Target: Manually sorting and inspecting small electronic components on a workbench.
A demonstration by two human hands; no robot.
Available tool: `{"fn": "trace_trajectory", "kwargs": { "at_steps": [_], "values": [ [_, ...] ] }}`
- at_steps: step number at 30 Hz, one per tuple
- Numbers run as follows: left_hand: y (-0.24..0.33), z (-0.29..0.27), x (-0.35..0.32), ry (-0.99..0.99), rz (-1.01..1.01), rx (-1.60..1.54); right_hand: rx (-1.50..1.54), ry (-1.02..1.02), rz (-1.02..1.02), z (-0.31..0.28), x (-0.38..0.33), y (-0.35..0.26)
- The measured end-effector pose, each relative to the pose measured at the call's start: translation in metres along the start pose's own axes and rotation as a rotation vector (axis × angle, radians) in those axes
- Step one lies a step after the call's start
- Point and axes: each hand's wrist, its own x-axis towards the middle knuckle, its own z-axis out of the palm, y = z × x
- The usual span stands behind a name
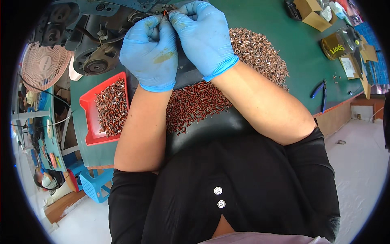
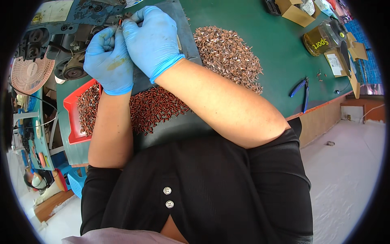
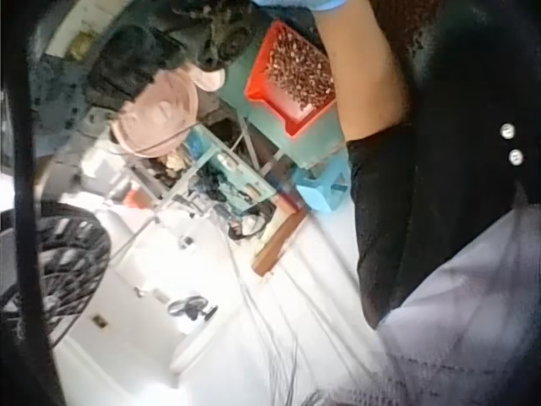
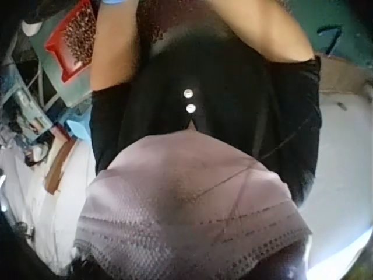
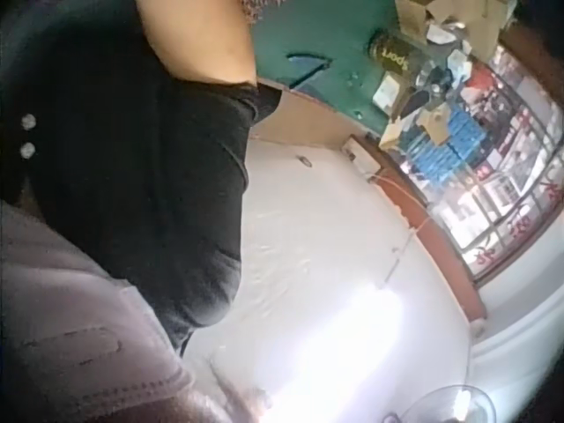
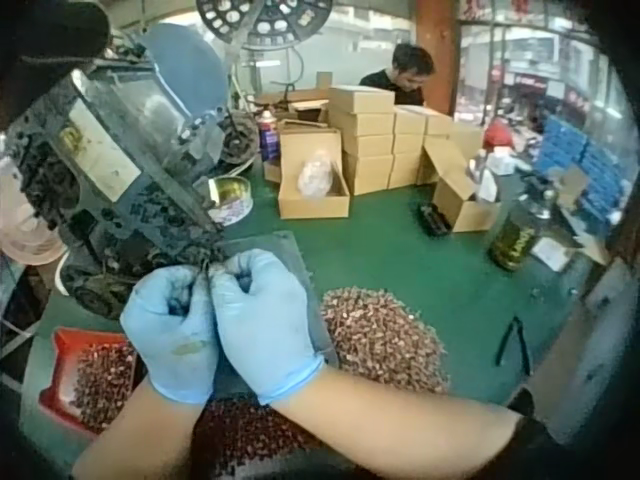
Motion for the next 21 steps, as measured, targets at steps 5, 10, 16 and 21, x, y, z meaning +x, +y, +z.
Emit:
{"fn": "trace_trajectory", "kwargs": {
  "at_steps": [5,10,16,21],
  "values": [
    [-0.01,0.002,0.004,0.016,0.082,0.005,0.153,-0.266,0.201,-0.027,0.001,0.006],
    [-0.003,-0.038,0.03,-0.166,-0.005,-0.054,-0.194,-0.392,0.104,-0.081,0.001,0.007],
    [-0.05,-0.116,0.031,-0.199,-0.109,0.326,-0.616,-0.698,-0.102,-0.137,-0.023,0.011],
    [-0.111,-0.198,0.033,-0.301,-0.299,0.407,-0.761,-0.721,-0.202,-0.134,-0.048,0.012]
  ]
}}
